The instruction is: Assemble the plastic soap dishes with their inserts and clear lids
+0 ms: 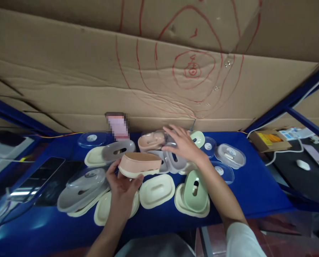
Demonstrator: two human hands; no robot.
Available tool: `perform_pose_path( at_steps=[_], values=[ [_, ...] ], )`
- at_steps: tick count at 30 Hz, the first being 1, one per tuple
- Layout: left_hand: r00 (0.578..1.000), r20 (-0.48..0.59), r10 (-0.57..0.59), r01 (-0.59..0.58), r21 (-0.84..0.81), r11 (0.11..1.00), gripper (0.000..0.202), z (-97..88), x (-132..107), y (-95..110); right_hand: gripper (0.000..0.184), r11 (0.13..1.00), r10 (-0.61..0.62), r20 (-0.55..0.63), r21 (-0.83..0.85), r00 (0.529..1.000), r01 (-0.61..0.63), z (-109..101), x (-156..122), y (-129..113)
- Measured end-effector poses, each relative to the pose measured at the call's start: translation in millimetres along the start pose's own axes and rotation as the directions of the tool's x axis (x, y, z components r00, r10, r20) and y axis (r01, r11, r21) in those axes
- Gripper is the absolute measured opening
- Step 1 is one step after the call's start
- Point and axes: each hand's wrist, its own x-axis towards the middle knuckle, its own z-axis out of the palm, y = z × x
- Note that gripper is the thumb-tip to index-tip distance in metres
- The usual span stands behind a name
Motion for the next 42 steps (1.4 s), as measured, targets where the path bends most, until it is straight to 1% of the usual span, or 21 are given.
perform_pose_path(
  at_steps=[2, 3, 5, 7, 9, 11, 14, 17, 19, 21, 23, 24, 25, 27, 29, 30, 35, 37, 39, 40, 42],
  values=[
    [1.000, 0.007, 0.011, -0.011, -0.006, 1.000, 0.087, -0.6, 2.4, -1.4, 0.073, 0.999, 0.030, -0.061, -0.044, 0.998, -0.032, -5.5, 0.2, -3.2],
    [1.000, 0.011, 0.018, -0.018, -0.005, 1.000, 0.085, -0.4, 3.6, -1.1, 0.071, 1.000, -0.014, -0.062, -0.010, 0.998, 0.013, -8.7, -1.0, -9.2],
    [0.999, 0.027, 0.029, -0.029, -0.001, 1.000, 0.082, 0.6, 5.9, 1.4, 0.067, 0.970, -0.191, 0.021, 0.157, 0.981, 0.186, -14.0, -4.5, -26.7],
    [0.998, 0.047, 0.042, -0.043, 0.006, 0.999, 0.082, 2.0, 7.9, 5.0, 0.054, 0.880, -0.365, 0.096, 0.360, 0.926, 0.310, -16.7, -7.7, -43.9],
    [0.996, 0.063, 0.059, -0.060, 0.013, 0.998, 0.088, 2.9, 9.9, 7.6, 0.035, 0.836, -0.404, 0.073, 0.434, 0.912, 0.336, -16.9, -8.6, -52.5],
    [0.994, 0.100, 0.052, -0.056, 0.031, 0.998, 0.090, 2.2, 12.5, 8.5, 0.030, 0.880, -0.323, -0.006, 0.365, 0.946, 0.303, -15.4, -6.5, -50.6],
    [0.980, 0.201, -0.003, -0.026, 0.137, 0.990, 0.083, -3.3, 18.3, 9.4, 0.031, 0.974, -0.181, -0.062, 0.130, 0.982, 0.188, -11.7, -0.5, -38.9],
    [0.972, 0.227, 0.065, -0.156, 0.409, 0.899, 0.077, -13.2, 24.0, 13.3, 0.037, 0.989, -0.130, -0.072, -0.087, 0.989, 0.123, -13.2, -3.6, -27.3],
    [0.958, 0.232, 0.171, -0.278, 0.587, 0.761, 0.076, -20.5, 25.1, 16.7, 0.041, 0.986, -0.116, -0.079, -0.129, 0.990, 0.105, -22.3, -20.7, -13.2],
    [0.937, 0.271, 0.221, -0.349, 0.676, 0.649, 0.074, -26.1, 22.4, 19.4, 0.043, 0.993, -0.057, -0.094, -0.108, 0.994, 0.047, -37.6, -53.3, 14.3],
    [0.920, 0.330, 0.211, -0.388, 0.695, 0.605, 0.069, -28.3, 15.5, 21.2, 0.039, 0.989, 0.097, -0.138, -0.095, 0.986, -0.111, -54.3, -97.5, 55.5],
    [0.911, 0.359, 0.204, -0.406, 0.694, 0.594, 0.066, -27.7, 10.7, 21.8, 0.040, 0.968, 0.207, -0.152, -0.110, 0.966, -0.225, -61.5, -121.1, 78.6],
    [0.900, 0.384, 0.205, -0.427, 0.686, 0.589, 0.062, -25.8, 5.2, 22.4, 0.049, 0.923, 0.334, -0.175, -0.142, 0.926, -0.359, -67.1, -143.8, 101.3],
    [0.874, 0.432, 0.224, -0.474, 0.657, 0.586, 0.055, -19.1, -7.1, 23.7, 0.071, 0.804, 0.551, -0.177, -0.146, 0.815, -0.576, -73.3, -181.3, 138.9],
    [0.837, 0.487, 0.248, -0.530, 0.613, 0.585, 0.050, -10.3, -19.7, 24.7, 0.082, 0.771, 0.619, -0.113, -0.099, 0.777, -0.629, -72.5, -204.1, 160.2],
    [0.818, 0.515, 0.255, -0.555, 0.593, 0.584, 0.049, -6.0, -25.3, 24.9, 0.086, 0.776, 0.620, -0.082, -0.082, 0.780, -0.625, -70.2, -210.3, 164.7],
    [0.768, 0.585, 0.261, -0.604, 0.528, 0.597, 0.045, 5.7, -41.7, 22.5, 0.092, 0.790, 0.600, -0.039, -0.125, 0.799, -0.600, -56.7, -217.2, 161.4],
    [0.779, 0.580, 0.237, -0.569, 0.497, 0.655, 0.047, 6.8, -43.7, 21.7, 0.094, 0.775, 0.618, -0.089, -0.103, 0.782, -0.624, -58.1, -216.2, 155.1],
    [0.811, 0.554, 0.188, -0.474, 0.434, 0.767, 0.056, 9.4, -44.6, 21.9, 0.094, 0.782, 0.605, -0.172, -0.052, 0.777, -0.621, -63.6, -210.1, 137.6],
    [0.824, 0.545, 0.155, -0.409, 0.383, 0.828, 0.062, 11.9, -44.7, 22.3, 0.093, 0.811, 0.569, -0.201, -0.024, 0.797, -0.585, -66.6, -203.7, 122.2],
    [0.820, 0.565, 0.093, -0.279, 0.251, 0.927, 0.080, 19.3, -43.7, 23.2, 0.093, 0.905, 0.422, -0.186, 0.029, 0.887, -0.424, -69.8, -182.5, 77.9]
  ],
)
